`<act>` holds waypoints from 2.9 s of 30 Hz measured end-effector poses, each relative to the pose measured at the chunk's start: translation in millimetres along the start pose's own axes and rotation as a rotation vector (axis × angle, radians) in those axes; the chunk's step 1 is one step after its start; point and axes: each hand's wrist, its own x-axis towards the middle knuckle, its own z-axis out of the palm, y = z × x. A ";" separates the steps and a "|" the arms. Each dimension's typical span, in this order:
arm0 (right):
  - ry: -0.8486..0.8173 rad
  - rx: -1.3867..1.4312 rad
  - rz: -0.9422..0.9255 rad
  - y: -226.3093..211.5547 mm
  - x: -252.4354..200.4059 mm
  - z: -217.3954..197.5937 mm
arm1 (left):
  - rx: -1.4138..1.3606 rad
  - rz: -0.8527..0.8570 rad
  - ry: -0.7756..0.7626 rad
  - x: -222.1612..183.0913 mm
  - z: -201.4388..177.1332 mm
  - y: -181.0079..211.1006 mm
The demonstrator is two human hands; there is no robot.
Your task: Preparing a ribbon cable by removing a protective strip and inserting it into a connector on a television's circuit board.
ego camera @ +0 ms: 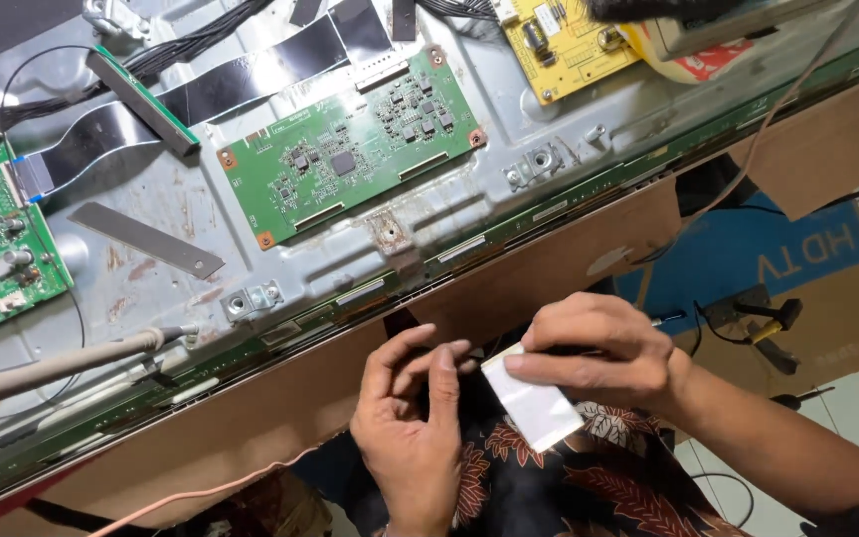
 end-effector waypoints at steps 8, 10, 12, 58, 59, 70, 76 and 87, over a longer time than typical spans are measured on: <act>0.208 0.306 0.542 -6.9 40.3 -45.8 | 0.755 1.008 0.283 36.2 -2.8 11.5; 0.243 0.391 0.581 -7.6 55.6 -55.9 | 0.752 0.998 0.223 43.8 -2.9 13.8; 0.119 0.348 0.674 -11.8 74.5 -69.9 | 0.764 1.017 0.224 46.5 -2.2 15.1; -0.318 -0.246 0.317 13.0 112.0 -39.5 | 0.662 1.020 0.132 57.8 -7.9 10.6; -0.316 -0.241 0.312 12.7 112.7 -39.5 | 0.665 1.021 0.135 57.8 -7.9 10.5; -0.333 -0.269 0.302 11.6 113.8 -40.5 | 0.664 1.008 0.129 57.6 -8.3 9.9; -0.360 -0.292 0.299 10.5 114.7 -41.5 | 0.664 1.014 0.135 57.9 -8.3 8.3; -0.362 -0.307 0.311 10.0 116.4 -40.9 | 0.671 1.028 0.140 58.3 -8.2 8.3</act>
